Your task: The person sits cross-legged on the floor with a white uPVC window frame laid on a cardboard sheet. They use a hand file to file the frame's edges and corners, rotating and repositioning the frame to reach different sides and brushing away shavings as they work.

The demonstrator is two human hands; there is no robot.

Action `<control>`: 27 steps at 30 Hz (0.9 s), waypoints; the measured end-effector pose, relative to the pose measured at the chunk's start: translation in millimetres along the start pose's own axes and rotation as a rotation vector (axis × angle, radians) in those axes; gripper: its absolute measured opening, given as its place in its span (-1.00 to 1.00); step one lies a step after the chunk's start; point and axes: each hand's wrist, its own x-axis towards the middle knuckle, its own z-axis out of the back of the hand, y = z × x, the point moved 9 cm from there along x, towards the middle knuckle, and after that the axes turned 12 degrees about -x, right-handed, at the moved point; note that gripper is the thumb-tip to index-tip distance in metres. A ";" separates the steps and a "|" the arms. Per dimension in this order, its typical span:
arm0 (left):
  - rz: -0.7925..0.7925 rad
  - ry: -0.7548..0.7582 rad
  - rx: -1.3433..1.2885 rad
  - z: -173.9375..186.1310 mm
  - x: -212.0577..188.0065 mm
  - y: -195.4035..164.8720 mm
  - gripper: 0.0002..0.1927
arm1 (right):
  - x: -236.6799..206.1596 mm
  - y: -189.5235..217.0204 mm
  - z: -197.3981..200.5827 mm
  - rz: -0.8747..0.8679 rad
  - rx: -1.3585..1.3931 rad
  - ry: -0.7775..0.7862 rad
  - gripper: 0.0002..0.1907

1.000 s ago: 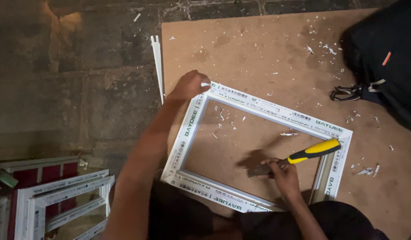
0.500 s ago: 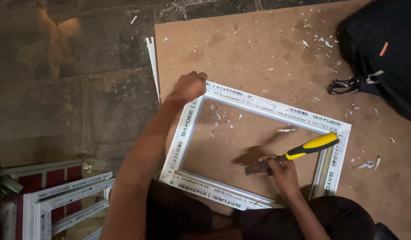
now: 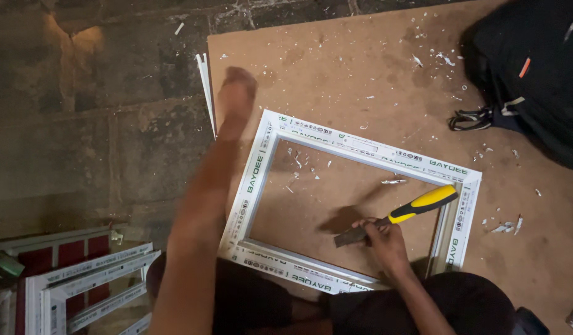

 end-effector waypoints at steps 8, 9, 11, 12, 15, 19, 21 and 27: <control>0.041 -0.177 -0.016 10.2 -137.7 18.5 -0.89 | 14.6 30.4 -26.0 0.087 -0.218 0.106 -0.69; -0.027 -0.240 0.192 13.8 -151.1 4.4 -0.89 | 21.6 44.7 -34.1 0.131 -0.280 0.098 -0.68; -0.039 -0.238 0.371 13.8 -162.3 -8.3 -0.86 | 45.6 89.8 -55.2 0.295 -0.465 0.048 -0.74; 0.022 -0.182 0.342 11.8 -161.0 -5.6 -0.83 | 55.6 123.3 -70.6 0.478 -0.454 0.048 -0.79; 0.111 -0.036 0.240 9.9 -152.3 -2.6 -0.78 | 117.1 196.5 -123.2 0.591 -0.397 0.096 -0.82; 0.135 -0.077 0.070 24.7 -146.6 -6.5 -0.79 | 172.2 262.7 -183.5 0.555 -0.327 0.211 -0.81; 0.129 -0.147 -0.004 33.1 -146.0 -12.7 -0.79 | 180.3 275.7 -203.9 0.481 -0.232 0.305 -0.81; 0.105 -0.151 0.009 34.8 -143.3 -15.3 -0.78 | 194.4 274.2 -228.7 0.514 -0.279 0.356 -0.83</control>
